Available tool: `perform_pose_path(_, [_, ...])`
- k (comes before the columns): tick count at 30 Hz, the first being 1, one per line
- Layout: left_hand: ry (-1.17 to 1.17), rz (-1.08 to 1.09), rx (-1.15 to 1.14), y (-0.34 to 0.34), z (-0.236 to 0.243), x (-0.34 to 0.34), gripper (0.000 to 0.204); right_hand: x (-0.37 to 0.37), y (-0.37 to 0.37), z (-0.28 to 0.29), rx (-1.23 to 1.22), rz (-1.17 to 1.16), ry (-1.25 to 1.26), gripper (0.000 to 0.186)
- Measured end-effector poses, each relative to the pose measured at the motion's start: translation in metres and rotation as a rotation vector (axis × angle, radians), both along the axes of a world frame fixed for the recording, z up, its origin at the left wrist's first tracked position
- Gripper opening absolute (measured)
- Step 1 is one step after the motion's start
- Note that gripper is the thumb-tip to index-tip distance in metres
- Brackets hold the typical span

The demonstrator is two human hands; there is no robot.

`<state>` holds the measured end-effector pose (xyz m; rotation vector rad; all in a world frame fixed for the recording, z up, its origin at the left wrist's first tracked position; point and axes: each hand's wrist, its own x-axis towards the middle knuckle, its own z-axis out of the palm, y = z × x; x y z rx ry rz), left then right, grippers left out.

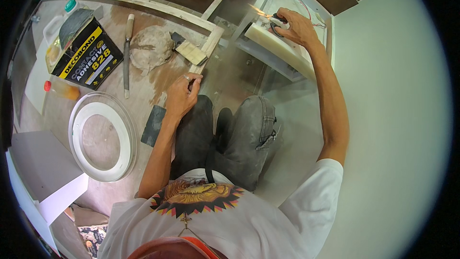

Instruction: The person sits on the floor and uses a chisel, sandpaper, and a scraper to smooth and clean the edges of a white cabinet. They repeatedly scrape, sand, and wipe the cabinet edge, handling tools and debris throughout the process.

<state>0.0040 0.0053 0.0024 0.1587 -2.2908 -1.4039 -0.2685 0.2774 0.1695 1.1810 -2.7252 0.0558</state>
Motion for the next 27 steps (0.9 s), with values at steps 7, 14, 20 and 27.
perform_pose_path(7, [-0.028, -0.007, -0.021, -0.001, 0.000, 0.000, 0.013, -0.008, 0.003, -0.003, 0.011, 0.020, -0.046, 0.034])
perform_pose_path(14, [-0.007, 0.009, 0.002, 0.000, -0.002, -0.001, 0.013, -0.014, 0.007, -0.007, -0.030, 0.032, -0.107, 0.031])
perform_pose_path(20, [-0.051, -0.008, -0.015, -0.001, -0.001, -0.001, 0.013, -0.011, 0.001, 0.000, 0.072, -0.013, -0.074, 0.031])
perform_pose_path(27, [-0.047, 0.003, -0.015, 0.000, 0.000, -0.001, 0.013, -0.016, -0.005, 0.001, 0.033, 0.064, -0.035, 0.033])
